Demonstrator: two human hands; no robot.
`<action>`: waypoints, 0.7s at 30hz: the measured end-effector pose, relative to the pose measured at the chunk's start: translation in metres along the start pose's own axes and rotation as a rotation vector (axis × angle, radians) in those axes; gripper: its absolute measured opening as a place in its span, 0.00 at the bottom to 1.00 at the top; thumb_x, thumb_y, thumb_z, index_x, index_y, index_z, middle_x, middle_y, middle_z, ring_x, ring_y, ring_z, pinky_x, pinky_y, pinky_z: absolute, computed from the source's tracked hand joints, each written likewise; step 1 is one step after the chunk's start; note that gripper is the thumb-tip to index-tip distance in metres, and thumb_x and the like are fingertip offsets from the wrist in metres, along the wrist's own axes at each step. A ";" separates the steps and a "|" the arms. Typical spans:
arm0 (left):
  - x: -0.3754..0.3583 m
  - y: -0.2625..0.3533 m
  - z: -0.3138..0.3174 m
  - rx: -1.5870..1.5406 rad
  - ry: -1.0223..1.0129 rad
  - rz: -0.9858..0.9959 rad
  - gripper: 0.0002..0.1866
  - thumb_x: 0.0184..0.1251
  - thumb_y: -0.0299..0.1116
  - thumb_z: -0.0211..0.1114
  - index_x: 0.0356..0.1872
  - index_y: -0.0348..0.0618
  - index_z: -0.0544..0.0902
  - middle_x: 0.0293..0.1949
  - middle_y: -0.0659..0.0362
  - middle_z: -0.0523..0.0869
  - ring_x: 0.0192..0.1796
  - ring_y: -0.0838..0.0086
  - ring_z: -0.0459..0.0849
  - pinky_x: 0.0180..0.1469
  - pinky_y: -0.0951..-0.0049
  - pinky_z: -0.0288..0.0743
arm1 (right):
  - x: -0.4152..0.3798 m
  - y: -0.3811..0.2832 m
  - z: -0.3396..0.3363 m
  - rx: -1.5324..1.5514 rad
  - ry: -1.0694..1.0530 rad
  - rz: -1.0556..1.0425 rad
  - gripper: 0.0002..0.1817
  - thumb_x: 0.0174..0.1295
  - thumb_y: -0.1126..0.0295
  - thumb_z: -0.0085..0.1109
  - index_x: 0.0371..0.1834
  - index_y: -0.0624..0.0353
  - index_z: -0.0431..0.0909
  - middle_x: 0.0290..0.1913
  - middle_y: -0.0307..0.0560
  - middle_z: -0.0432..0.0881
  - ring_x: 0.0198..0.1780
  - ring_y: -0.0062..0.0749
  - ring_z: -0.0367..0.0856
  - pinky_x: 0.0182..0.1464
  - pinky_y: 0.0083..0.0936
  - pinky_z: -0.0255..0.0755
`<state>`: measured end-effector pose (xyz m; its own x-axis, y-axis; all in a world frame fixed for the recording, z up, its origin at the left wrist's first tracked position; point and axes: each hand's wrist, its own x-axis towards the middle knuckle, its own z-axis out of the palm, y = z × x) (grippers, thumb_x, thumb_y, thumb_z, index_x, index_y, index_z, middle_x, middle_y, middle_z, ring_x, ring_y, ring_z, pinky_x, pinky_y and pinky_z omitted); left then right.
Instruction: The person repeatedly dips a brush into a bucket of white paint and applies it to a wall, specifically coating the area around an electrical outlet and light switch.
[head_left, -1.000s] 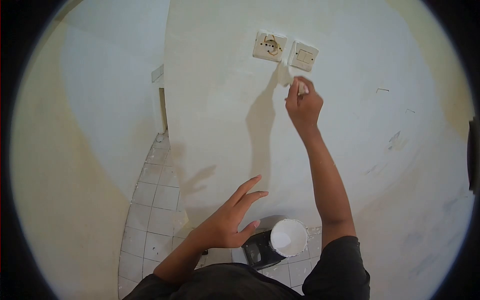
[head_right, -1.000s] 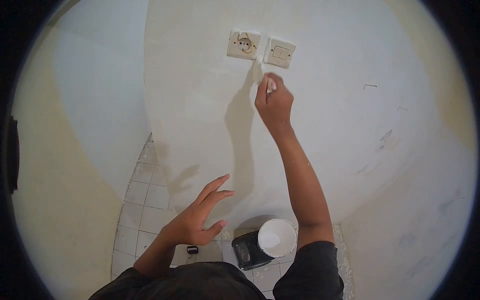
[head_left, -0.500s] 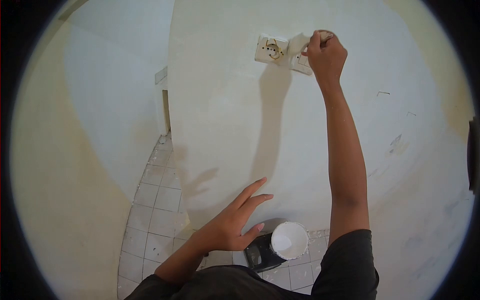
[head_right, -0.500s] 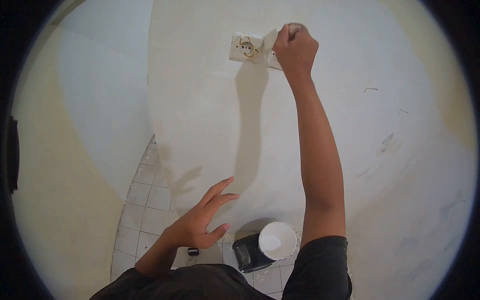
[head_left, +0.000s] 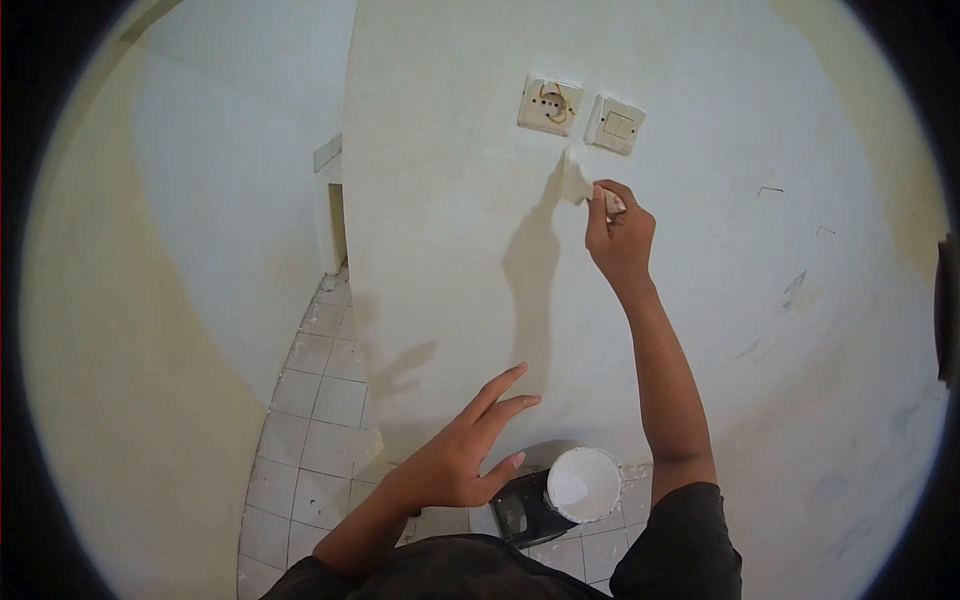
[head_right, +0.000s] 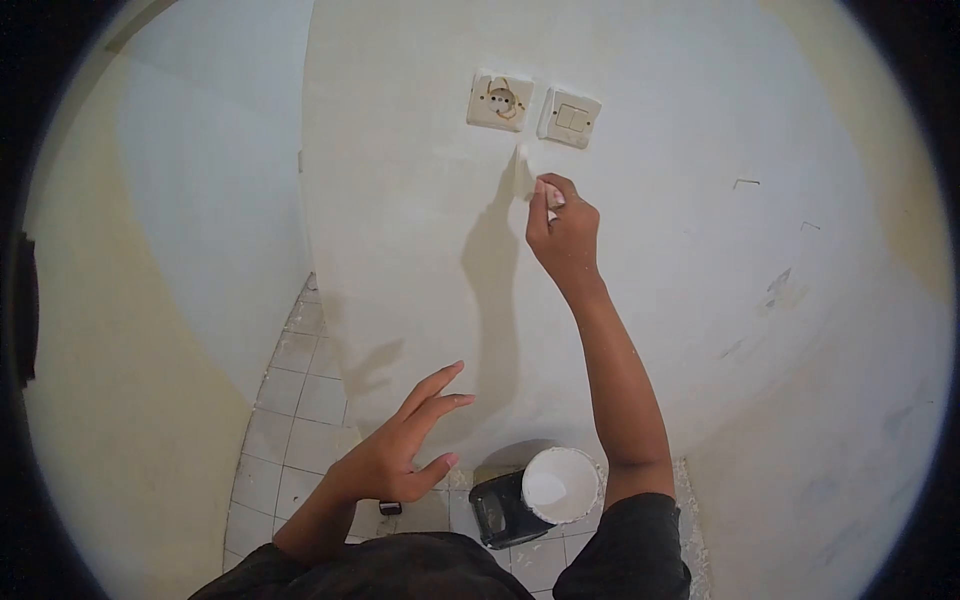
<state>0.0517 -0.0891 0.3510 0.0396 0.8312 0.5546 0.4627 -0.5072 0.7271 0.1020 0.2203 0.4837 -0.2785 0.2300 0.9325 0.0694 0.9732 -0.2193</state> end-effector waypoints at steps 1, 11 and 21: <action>0.000 -0.001 0.000 0.002 0.001 -0.006 0.34 0.68 0.25 0.65 0.77 0.36 0.68 0.85 0.40 0.51 0.87 0.46 0.51 0.84 0.50 0.51 | 0.000 -0.003 -0.005 0.065 -0.021 0.093 0.09 0.75 0.74 0.60 0.48 0.71 0.83 0.31 0.54 0.89 0.26 0.31 0.88 0.29 0.29 0.82; 0.002 0.002 0.010 -0.025 -0.024 -0.012 0.35 0.69 0.24 0.65 0.77 0.37 0.67 0.85 0.41 0.51 0.87 0.46 0.51 0.84 0.50 0.51 | 0.030 -0.018 0.003 0.632 0.286 0.523 0.17 0.78 0.70 0.54 0.58 0.77 0.74 0.44 0.64 0.86 0.42 0.41 0.93 0.25 0.31 0.90; -0.004 -0.003 0.009 0.004 0.008 -0.017 0.34 0.68 0.24 0.65 0.77 0.37 0.68 0.85 0.41 0.51 0.87 0.47 0.52 0.83 0.51 0.54 | 0.000 0.039 -0.015 0.740 0.829 0.703 0.18 0.76 0.71 0.48 0.60 0.79 0.70 0.48 0.68 0.86 0.47 0.48 0.93 0.38 0.35 0.94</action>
<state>0.0575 -0.0888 0.3427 0.0252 0.8378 0.5454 0.4664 -0.4924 0.7348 0.1188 0.2581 0.4796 0.2866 0.8724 0.3959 -0.6543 0.4801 -0.5843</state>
